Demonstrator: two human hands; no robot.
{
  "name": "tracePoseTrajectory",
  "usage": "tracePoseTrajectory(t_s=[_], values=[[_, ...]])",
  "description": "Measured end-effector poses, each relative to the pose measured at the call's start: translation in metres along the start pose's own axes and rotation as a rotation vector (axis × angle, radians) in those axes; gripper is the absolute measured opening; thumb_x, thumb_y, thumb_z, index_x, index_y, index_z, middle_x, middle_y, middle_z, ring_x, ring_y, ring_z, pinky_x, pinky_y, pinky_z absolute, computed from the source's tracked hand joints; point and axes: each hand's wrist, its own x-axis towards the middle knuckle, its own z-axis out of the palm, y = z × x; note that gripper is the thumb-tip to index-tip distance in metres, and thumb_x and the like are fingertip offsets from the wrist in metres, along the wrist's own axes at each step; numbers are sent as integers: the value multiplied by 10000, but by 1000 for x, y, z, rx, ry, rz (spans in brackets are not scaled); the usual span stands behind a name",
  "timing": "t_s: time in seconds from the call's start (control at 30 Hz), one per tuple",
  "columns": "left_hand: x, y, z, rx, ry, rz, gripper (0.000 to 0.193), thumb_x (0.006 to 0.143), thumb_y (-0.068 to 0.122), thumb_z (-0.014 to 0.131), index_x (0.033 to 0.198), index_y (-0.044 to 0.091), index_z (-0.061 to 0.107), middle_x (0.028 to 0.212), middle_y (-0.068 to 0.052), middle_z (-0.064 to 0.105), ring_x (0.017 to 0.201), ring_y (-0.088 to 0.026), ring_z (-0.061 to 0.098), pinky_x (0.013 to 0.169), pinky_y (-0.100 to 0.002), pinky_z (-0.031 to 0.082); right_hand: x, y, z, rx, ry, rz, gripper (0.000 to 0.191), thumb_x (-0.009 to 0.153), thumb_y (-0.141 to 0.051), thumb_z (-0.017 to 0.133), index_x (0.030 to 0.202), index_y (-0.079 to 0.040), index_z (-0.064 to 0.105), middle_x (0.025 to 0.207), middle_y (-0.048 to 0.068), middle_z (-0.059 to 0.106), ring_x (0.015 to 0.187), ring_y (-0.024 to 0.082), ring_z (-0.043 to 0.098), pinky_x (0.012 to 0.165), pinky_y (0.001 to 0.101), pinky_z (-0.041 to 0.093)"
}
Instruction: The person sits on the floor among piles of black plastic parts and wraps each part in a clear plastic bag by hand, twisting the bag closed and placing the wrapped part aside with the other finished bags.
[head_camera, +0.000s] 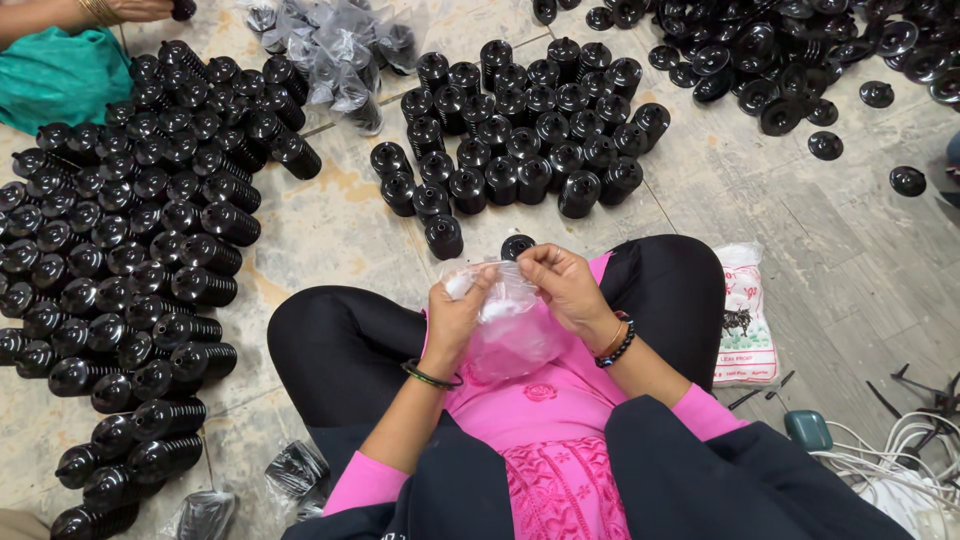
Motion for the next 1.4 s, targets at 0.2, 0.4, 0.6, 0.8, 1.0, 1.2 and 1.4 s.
tracePoseTrajectory(t_s=[0.2,0.4,0.6,0.8,1.0,1.2,1.4], values=[[-2,-1,-1,386,54,131,319,989,293,717,858,2,708,670,12,657,614,-63,572,557,-247,465,-3,-1,3,-30,-171,-181,75,1039,-86,645,1048,-13,659,1012,-5,691,886,52,582,823,218,474],[-2,-11,-2,353,-139,182,302,1046,292,627,953,15,704,819,44,663,738,-49,577,651,-242,480,3,-2,0,98,-59,15,129,1027,-178,556,1011,-51,566,952,71,733,879,129,697,840,287,549],[-3,-27,0,55,-148,16,259,1053,269,633,948,34,663,854,72,612,770,-26,509,650,-219,432,5,9,-7,37,-61,58,129,1079,-210,578,1044,-88,556,870,13,663,776,68,612,727,218,512],[-2,-19,6,141,-45,33,326,1077,335,589,935,57,682,757,44,592,679,-31,488,574,-219,402,3,19,0,55,-90,126,155,1088,-232,559,1017,-94,555,831,5,638,723,59,586,634,206,466],[-4,17,-1,-582,-89,-641,345,931,362,525,942,58,690,846,-28,719,746,-116,679,703,-271,565,2,3,-10,401,-171,199,123,1121,-176,591,1033,-97,558,810,-49,600,595,-1,520,450,149,381],[-23,21,-63,83,-553,-526,274,1031,306,669,882,76,661,765,18,607,663,-67,547,581,-254,462,-26,-48,-36,-388,-451,214,215,980,-215,652,1121,-56,622,753,-79,605,581,-3,502,482,178,406],[-37,-5,-92,107,-708,-754,142,961,203,703,928,65,693,783,16,614,662,-69,550,567,-241,442,-55,-46,-56,-413,-766,631,208,925,-167,709,1071,-19,696,863,-5,733,745,40,647,685,217,518]])
